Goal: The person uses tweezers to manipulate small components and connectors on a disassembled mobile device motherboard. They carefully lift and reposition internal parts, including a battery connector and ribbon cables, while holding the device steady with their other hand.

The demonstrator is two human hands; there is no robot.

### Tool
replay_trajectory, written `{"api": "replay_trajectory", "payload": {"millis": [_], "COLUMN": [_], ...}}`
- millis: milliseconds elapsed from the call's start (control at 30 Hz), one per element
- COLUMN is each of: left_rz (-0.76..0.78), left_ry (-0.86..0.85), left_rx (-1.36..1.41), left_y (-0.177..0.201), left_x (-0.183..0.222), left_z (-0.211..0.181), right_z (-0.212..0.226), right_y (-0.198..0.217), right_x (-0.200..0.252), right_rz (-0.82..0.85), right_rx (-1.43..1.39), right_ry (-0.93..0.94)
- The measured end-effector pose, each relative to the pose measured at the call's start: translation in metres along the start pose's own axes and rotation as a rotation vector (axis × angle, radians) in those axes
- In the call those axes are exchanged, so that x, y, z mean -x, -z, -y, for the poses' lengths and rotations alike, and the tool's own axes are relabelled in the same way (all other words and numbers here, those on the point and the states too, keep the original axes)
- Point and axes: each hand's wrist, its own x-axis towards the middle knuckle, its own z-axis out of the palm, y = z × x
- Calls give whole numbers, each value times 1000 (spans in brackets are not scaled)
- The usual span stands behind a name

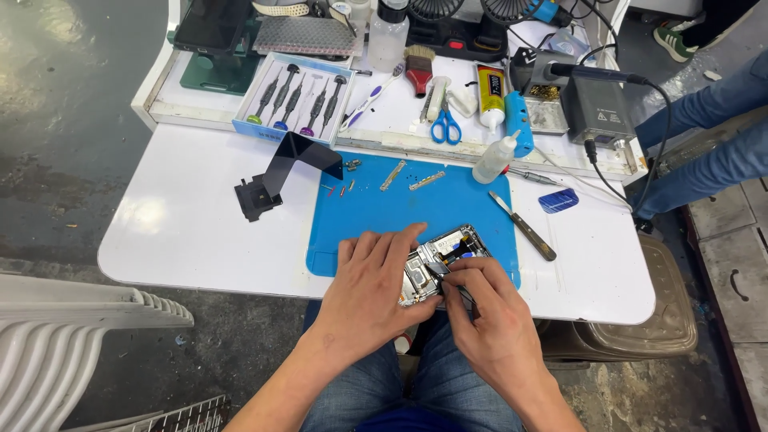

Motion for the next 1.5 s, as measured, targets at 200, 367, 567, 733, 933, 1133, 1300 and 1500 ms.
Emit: {"api": "replay_trajectory", "payload": {"millis": [200, 367, 567, 733, 933, 1133, 1300, 1500], "left_rz": [-3, 25, 44, 24, 10, 31, -3, -2], "left_ry": [-5, 27, 46, 36, 26, 52, 31, 30], "left_rx": [43, 68, 81, 73, 75, 106, 74, 75], "left_y": [4, 4, 7, 5, 4, 6, 4, 5], "left_x": [-1, -1, -2, -2, 0, 0, 3, 0], "left_z": [-3, -6, -9, -7, -8, -8, -8, -7], "right_z": [-5, -4, -3, -6, -5, -4, -3, 0], "right_y": [-1, 7, 10, 5, 7, 12, 12, 14], "right_x": [2, 5, 9, 5, 5, 9, 12, 6], "right_rz": [-17, 15, 41, 14, 19, 53, 30, 33], "right_rx": [-12, -56, -63, -66, -43, -84, -138, -141], "right_ry": [3, -62, -90, -78, -63, -116, -99, -152]}}
